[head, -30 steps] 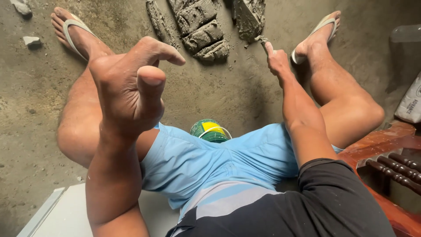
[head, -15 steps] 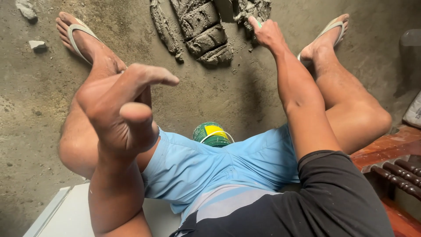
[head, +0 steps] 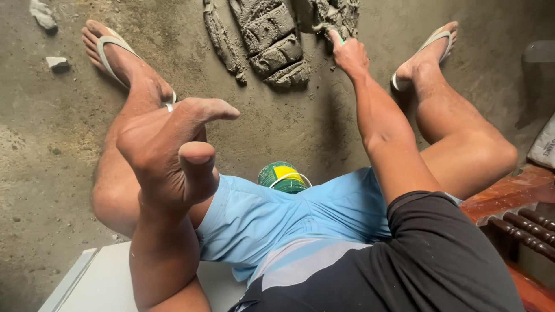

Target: Spreading and texturing wet cement on a floor using a hand trowel.

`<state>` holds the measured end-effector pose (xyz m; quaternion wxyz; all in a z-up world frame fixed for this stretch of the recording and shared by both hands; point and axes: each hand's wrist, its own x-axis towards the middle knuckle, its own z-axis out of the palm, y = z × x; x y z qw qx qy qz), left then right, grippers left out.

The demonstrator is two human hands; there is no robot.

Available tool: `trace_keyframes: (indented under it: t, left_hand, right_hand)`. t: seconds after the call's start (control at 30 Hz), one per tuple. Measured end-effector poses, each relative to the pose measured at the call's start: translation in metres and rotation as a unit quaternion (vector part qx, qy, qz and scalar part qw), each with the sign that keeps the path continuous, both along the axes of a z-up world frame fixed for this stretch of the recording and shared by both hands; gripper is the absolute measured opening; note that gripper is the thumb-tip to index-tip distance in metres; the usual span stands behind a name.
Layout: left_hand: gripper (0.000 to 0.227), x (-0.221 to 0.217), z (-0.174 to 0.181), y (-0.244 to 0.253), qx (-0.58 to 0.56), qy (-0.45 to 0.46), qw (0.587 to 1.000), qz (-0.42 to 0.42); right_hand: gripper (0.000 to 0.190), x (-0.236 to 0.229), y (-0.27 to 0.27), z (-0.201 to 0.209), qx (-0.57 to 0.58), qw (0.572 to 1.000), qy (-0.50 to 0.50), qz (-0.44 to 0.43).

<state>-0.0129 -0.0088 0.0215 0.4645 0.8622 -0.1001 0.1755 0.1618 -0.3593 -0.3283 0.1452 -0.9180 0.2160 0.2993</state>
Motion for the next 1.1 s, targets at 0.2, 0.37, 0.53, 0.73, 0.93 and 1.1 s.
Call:
trace_keyframes:
  t: [0.2,0.37,0.53,0.73,0.93,1.1]
  left_hand:
    - [0.084,-0.015,0.002,0.013,-0.016,-0.013,1.000,0.017]
    - [0.081,-0.020,0.004,0.014,-0.027,-0.008,1.000,0.000]
    - [0.078,-0.016,-0.004,0.013,-0.017,-0.011,1.000,-0.017]
    - [0.080,-0.011,0.006,0.016,-0.002,0.043,0.999,0.019]
    - [0.083,0.004,0.008,0.015,-0.008,0.021,0.999,0.048]
    - [0.081,-0.006,0.001,0.023,0.066,0.089,0.988,0.106]
  right_hand:
    - [0.078,-0.010,-0.012,0.054,0.009,1.000,0.009,-0.010]
    - [0.071,-0.011,-0.021,0.057,0.077,0.995,-0.033,0.052]
    - [0.065,0.029,0.002,0.033,0.100,0.991,-0.024,0.090]
    - [0.068,0.062,0.020,0.015,0.088,0.988,-0.030,0.120]
    - [0.066,0.076,0.036,-0.004,0.045,0.994,0.012,0.096]
    - [0.066,0.067,0.031,-0.038,0.021,0.995,-0.023,0.091]
